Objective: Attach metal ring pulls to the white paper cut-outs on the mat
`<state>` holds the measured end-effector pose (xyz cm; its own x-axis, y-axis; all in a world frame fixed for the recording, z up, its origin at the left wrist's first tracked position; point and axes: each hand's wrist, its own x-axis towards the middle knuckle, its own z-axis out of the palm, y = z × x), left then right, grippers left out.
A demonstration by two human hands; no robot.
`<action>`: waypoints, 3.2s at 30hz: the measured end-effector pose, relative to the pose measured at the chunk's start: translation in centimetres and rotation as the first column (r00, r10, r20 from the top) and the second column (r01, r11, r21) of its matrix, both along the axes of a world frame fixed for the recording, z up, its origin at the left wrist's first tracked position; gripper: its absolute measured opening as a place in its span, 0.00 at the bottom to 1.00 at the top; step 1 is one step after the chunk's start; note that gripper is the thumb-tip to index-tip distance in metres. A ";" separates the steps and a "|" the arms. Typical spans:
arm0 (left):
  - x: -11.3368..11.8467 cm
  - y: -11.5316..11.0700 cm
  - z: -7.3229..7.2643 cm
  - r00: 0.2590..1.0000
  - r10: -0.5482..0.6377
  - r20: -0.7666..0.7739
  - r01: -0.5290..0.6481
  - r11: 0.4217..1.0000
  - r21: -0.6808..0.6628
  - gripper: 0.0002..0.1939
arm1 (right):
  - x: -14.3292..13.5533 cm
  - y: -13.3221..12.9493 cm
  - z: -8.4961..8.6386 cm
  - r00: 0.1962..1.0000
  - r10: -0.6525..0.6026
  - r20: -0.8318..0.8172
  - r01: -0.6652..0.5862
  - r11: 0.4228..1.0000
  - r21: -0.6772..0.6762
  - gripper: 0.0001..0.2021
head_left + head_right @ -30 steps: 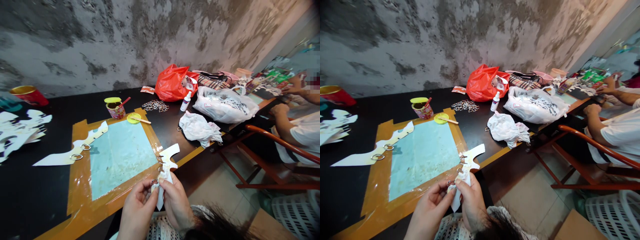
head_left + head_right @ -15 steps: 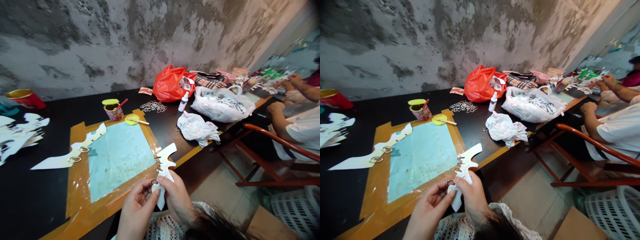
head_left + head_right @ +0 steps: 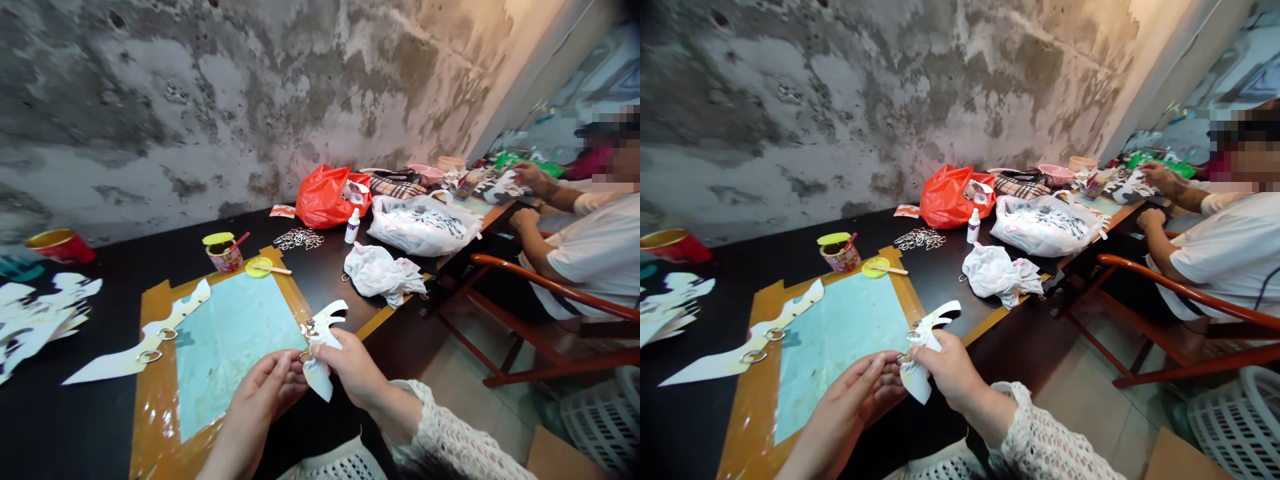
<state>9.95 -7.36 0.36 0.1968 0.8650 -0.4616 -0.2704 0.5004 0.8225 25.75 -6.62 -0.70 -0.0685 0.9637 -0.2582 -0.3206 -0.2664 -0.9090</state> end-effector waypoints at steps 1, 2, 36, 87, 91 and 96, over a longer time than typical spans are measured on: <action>0.0 0.5 0.4 1.000 -0.022 0.016 0.022 1.000 -0.004 0.24 | 0.2 0.4 0.2 0.998 0.050 0.035 -0.050 0.999 0.010 0.16; 0.0 1.1 0.8 0.998 -0.054 0.028 0.054 0.999 -0.001 0.23 | 0.5 0.7 0.4 0.992 0.103 0.067 -0.104 0.994 0.015 0.16; 6.8 6.9 -0.6 0.925 0.066 0.374 0.056 0.950 -0.306 0.01 | 7.6 3.5 0.6 0.980 0.090 0.176 -0.082 0.995 -0.052 0.20; 9.6 7.5 -2.9 0.986 0.046 0.158 -0.041 0.999 -0.031 0.14 | 8.8 1.6 0.9 0.354 -0.482 0.801 -0.523 0.608 0.597 0.12; 9.4 7.7 -2.7 0.981 0.059 0.185 -0.049 0.997 -0.054 0.13 | 8.7 1.4 -1.4 0.516 -0.588 0.623 0.092 0.761 0.642 0.15; 9.2 7.7 -2.5 0.973 0.036 0.226 -0.020 0.997 -0.076 0.09 | 7.0 2.0 -2.5 0.911 -0.288 0.296 0.255 0.956 0.146 0.18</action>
<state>19.15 0.31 -2.19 0.2800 0.8375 -0.4692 -0.4609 0.5460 0.6997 32.79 -4.65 -3.24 0.2675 0.9556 -0.1237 -0.0642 -0.1104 -0.9918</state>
